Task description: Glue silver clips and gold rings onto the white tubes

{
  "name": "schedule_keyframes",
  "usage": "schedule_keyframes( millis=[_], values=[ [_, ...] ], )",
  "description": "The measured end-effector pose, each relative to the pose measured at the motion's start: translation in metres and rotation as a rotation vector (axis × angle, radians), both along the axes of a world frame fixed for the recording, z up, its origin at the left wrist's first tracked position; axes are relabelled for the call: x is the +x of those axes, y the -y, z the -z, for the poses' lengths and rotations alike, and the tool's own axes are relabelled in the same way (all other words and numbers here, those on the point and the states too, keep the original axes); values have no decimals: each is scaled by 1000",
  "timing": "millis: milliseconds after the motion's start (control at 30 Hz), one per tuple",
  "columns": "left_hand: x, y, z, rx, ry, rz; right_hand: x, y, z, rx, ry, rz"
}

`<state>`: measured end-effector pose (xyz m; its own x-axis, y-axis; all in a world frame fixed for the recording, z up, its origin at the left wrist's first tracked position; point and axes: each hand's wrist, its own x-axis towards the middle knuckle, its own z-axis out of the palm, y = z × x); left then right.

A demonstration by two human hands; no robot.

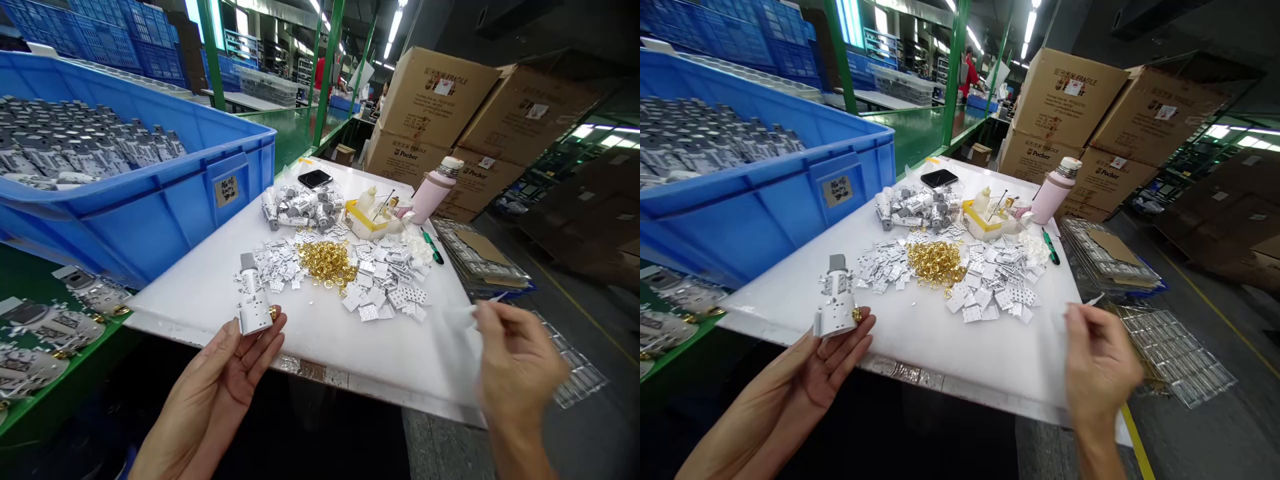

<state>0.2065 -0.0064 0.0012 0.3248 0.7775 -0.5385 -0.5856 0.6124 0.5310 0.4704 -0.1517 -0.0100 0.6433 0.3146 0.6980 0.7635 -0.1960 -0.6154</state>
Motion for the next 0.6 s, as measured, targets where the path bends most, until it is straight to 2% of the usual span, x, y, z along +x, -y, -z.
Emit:
schedule_keyframes(
  millis=[133, 233, 300, 433, 600],
  values=[
    [0, 3, 4, -10, 66, 31, -51, -72, -17, -355, 104, -515],
    [-4, 6, 6, -18, 68, 46, -72, -127, -13, -532, 262, -700],
    [-8, 6, 6, -11, 73, 53, -77, -151, -7, -629, 387, -778],
    [-14, 3, 5, -6, 38, 46, -73, -170, -3, -791, 614, -908],
    [-14, 2, 4, -12, 59, 42, -68, -170, -14, -890, 754, -930]
  ],
)
